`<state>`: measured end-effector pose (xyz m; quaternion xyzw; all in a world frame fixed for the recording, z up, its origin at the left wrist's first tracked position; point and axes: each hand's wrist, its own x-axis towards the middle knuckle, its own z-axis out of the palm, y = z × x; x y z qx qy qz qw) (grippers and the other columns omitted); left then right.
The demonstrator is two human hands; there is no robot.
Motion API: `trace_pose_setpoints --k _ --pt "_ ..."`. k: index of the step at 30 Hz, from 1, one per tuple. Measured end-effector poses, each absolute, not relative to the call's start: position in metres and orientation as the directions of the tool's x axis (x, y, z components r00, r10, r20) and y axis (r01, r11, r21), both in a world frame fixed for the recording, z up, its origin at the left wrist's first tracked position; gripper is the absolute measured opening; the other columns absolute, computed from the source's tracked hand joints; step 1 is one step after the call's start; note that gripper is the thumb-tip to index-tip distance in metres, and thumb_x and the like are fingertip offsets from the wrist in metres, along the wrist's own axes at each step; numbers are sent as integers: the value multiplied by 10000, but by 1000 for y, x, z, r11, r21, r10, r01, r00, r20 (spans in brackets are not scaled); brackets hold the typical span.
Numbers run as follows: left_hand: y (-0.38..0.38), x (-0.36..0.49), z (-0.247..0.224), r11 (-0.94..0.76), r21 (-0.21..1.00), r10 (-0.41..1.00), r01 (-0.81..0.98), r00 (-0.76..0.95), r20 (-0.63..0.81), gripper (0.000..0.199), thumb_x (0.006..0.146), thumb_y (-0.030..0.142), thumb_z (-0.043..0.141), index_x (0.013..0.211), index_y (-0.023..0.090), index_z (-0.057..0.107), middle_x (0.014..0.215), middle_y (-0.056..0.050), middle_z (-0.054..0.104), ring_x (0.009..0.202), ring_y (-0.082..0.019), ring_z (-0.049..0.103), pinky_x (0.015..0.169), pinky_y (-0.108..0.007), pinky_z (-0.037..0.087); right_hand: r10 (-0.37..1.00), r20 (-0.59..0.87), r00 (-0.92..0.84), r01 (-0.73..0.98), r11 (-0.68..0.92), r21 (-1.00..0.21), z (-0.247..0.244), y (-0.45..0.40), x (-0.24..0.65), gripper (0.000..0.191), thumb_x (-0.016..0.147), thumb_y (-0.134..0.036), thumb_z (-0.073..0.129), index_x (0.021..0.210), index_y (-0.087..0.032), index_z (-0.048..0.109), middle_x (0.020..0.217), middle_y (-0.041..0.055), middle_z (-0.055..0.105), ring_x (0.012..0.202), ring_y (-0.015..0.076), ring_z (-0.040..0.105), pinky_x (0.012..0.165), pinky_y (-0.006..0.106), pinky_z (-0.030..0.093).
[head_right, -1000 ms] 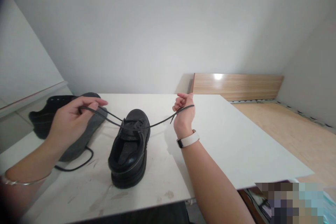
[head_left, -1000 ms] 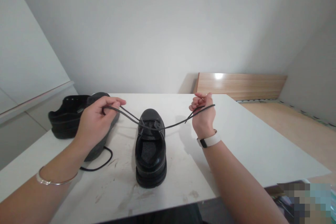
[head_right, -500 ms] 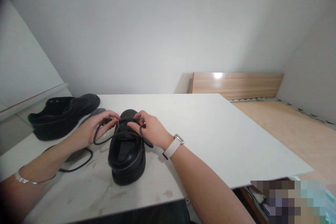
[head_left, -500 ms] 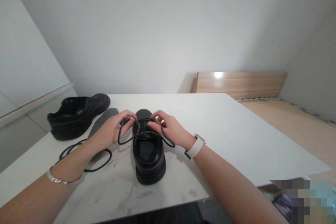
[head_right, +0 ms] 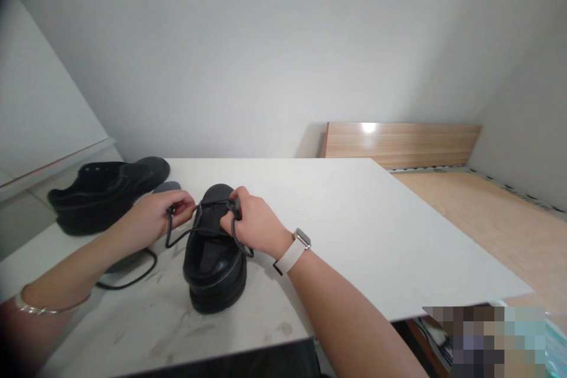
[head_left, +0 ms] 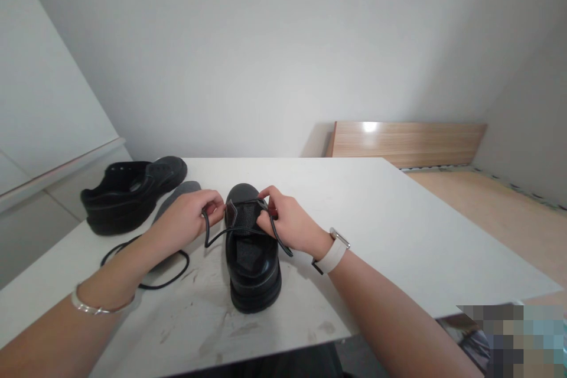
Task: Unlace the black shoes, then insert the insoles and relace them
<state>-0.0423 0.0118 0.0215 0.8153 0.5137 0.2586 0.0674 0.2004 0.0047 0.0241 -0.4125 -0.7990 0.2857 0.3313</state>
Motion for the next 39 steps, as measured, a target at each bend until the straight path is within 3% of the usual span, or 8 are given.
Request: trace_pose_setpoints --k 10,16,21,25,30,36,39 --pt "9 -37 21 -420 292 867 859 286 408 217 795 368 573 655 202 561 589 11 534 516 -141 442 549 -268 298 867 312 -388 541 489 -685 27 -2 196 207 822 -101 506 1021 -156 509 607 -39 490 550 150 465 572 264 296" --pt "6 -39 24 -416 645 897 641 405 177 339 906 428 449 679 187 519 641 4 537 610 -154 501 580 -265 379 899 300 -320 569 436 -697 28 -9 192 243 841 -97 471 1080 -145 480 590 -56 450 526 140 418 545 248 262" --pt "5 -34 17 -333 824 914 458 370 164 391 941 500 467 753 174 572 743 -14 604 740 -175 557 704 -275 449 896 304 -324 574 442 -689 28 -11 191 256 840 -92 469 1093 -133 463 595 -64 437 529 138 421 551 249 259" --pt "6 -31 7 -248 932 930 266 333 152 393 918 522 538 748 173 601 739 -5 587 739 -159 545 697 -245 442 881 319 -349 543 467 -697 25 -9 191 219 813 -89 499 1021 -151 476 613 -65 448 545 127 421 564 247 276" --pt "8 -30 3 -93 993 949 76 307 65 362 849 516 645 759 166 671 787 -19 620 762 -152 557 680 -218 437 901 290 -323 518 424 -743 27 -7 192 213 767 -105 553 962 -169 500 595 -78 454 533 111 419 553 237 288" --pt "12 -27 3 -25 998 968 52 251 11 329 816 479 664 752 158 696 790 -28 640 759 -153 560 654 -219 415 870 227 -437 392 412 -822 29 3 206 214 876 -339 627 978 -160 571 614 -66 520 560 105 455 559 234 331" --pt "13 -23 5 -13 999 976 53 219 2 313 777 464 675 726 155 694 761 -25 641 735 -156 556 644 -230 411 860 248 -447 360 427 -829 26 16 214 154 898 -301 619 902 -147 625 662 -36 568 602 99 480 593 231 359"
